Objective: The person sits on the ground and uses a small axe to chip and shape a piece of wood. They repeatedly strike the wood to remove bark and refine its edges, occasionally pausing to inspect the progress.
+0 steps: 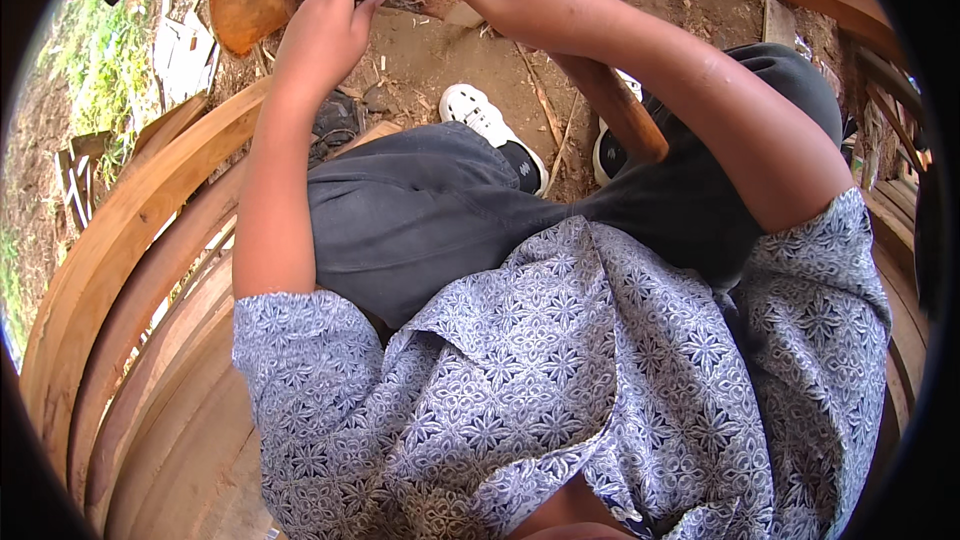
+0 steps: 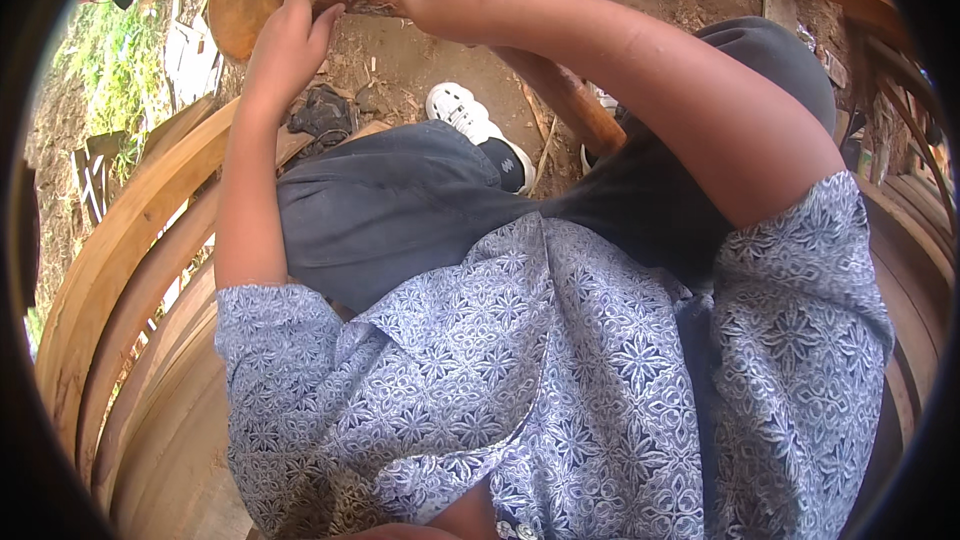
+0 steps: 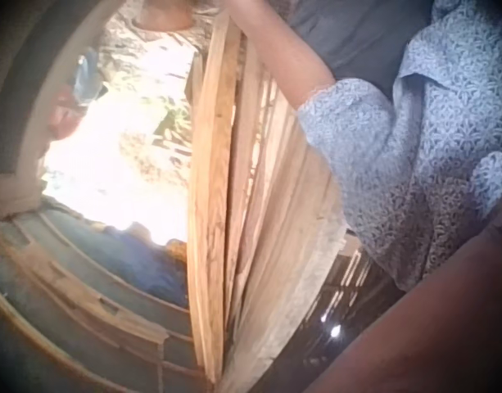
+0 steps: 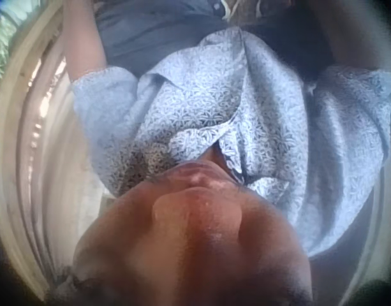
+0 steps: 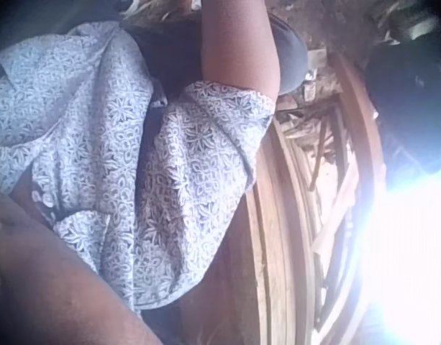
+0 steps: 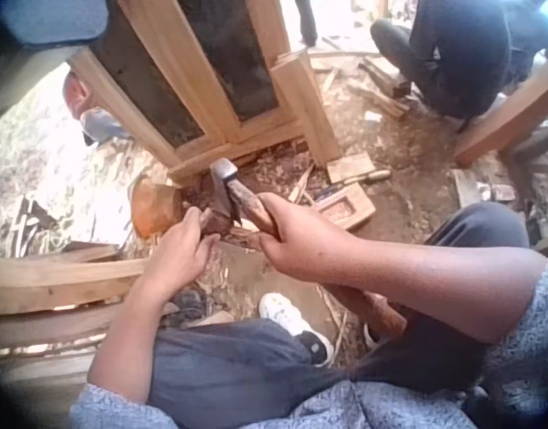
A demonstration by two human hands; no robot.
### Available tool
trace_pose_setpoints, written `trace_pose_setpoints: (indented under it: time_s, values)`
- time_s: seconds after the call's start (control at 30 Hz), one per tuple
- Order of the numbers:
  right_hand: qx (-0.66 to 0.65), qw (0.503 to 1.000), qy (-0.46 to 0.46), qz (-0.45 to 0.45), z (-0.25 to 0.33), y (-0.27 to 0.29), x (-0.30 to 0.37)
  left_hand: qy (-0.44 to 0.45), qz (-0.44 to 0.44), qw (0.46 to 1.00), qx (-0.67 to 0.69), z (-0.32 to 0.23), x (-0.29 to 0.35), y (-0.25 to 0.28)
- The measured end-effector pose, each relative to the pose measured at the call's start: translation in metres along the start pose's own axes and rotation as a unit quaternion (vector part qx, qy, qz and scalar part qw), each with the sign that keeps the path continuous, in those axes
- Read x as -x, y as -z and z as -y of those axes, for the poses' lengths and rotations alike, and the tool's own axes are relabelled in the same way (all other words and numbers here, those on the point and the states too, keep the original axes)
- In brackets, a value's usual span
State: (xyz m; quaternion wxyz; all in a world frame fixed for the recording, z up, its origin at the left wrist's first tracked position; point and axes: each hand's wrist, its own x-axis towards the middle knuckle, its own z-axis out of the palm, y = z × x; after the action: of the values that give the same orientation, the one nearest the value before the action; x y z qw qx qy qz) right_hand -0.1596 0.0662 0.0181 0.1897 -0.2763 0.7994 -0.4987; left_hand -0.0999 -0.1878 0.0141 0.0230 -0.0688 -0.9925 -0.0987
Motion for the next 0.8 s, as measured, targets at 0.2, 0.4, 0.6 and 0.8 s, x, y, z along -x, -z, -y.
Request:
trace_pose_setpoints:
  time_s: [0.2, 0.4, 0.6, 0.8]
  values:
    - [-0.082, 0.991, 0.046, -0.100, 0.048, 0.021, 0.006, 0.091, 0.079, 0.993, 0.012, -0.013, -0.003, 0.008]
    - [-0.009, 1.000, 0.023, -0.014, 0.004, 0.003, -0.005, 0.033, 0.026, 0.999, -0.009, -0.001, -0.002, 0.002]
    - [-0.061, 0.992, 0.049, -0.096, 0.026, 0.003, 0.008, 0.056, 0.044, 0.997, -0.004, -0.007, -0.003, 0.004]
    - [-0.029, 0.996, 0.068, -0.045, 0.019, 0.009, -0.008, 0.045, 0.026, 0.999, -0.012, 0.002, 0.000, 0.004]
